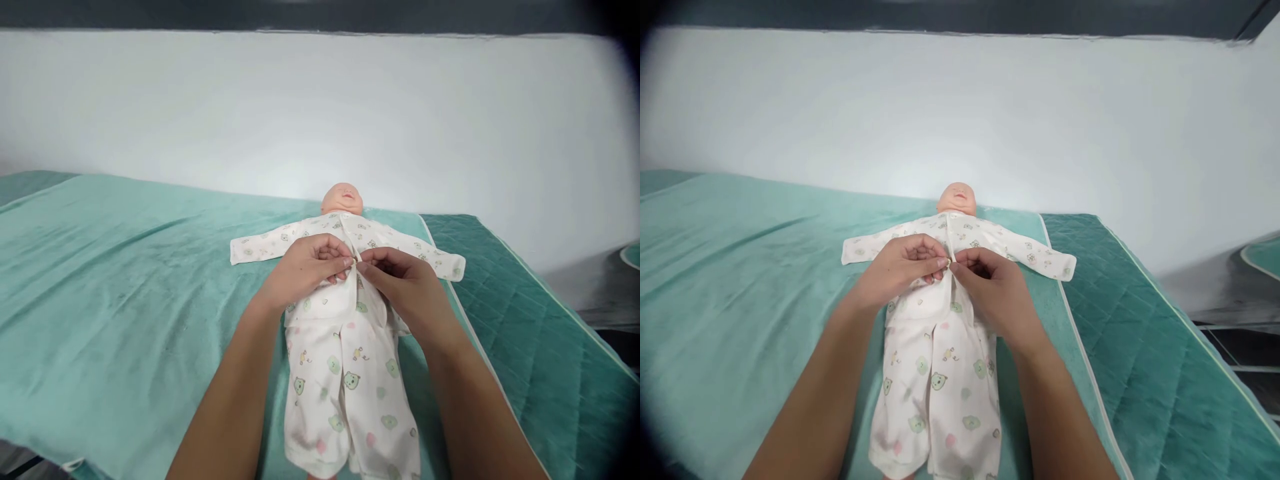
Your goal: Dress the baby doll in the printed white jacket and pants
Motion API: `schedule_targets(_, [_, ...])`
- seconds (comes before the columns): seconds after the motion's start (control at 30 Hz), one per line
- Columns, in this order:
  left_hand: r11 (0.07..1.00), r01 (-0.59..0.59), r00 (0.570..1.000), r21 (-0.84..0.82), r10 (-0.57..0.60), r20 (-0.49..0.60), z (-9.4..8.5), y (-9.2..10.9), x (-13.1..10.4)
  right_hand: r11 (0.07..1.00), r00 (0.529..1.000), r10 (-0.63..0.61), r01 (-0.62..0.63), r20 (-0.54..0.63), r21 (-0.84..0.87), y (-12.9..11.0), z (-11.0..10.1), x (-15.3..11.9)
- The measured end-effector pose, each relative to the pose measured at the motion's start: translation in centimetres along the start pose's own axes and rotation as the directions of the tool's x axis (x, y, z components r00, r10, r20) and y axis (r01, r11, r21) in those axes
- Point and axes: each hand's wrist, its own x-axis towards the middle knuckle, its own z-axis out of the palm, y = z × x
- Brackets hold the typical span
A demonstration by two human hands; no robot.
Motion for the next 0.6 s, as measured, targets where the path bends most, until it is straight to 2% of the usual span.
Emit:
schedule_targets(0.17, [1.000,-0.014,1.000,0.005,0.014,-0.019,0.25,-0.03,0.16,1.000,0.998,-0.001,0.002,0.058,-0.019,-0.03,-0.16,0.09])
schedule_targets(0.6, [0.998,-0.007,1.000,0.063,0.008,-0.020,0.46,-0.21,0.30,0.981,0.994,-0.076,0.088,0.075,-0.175,0.01,0.28,0.01])
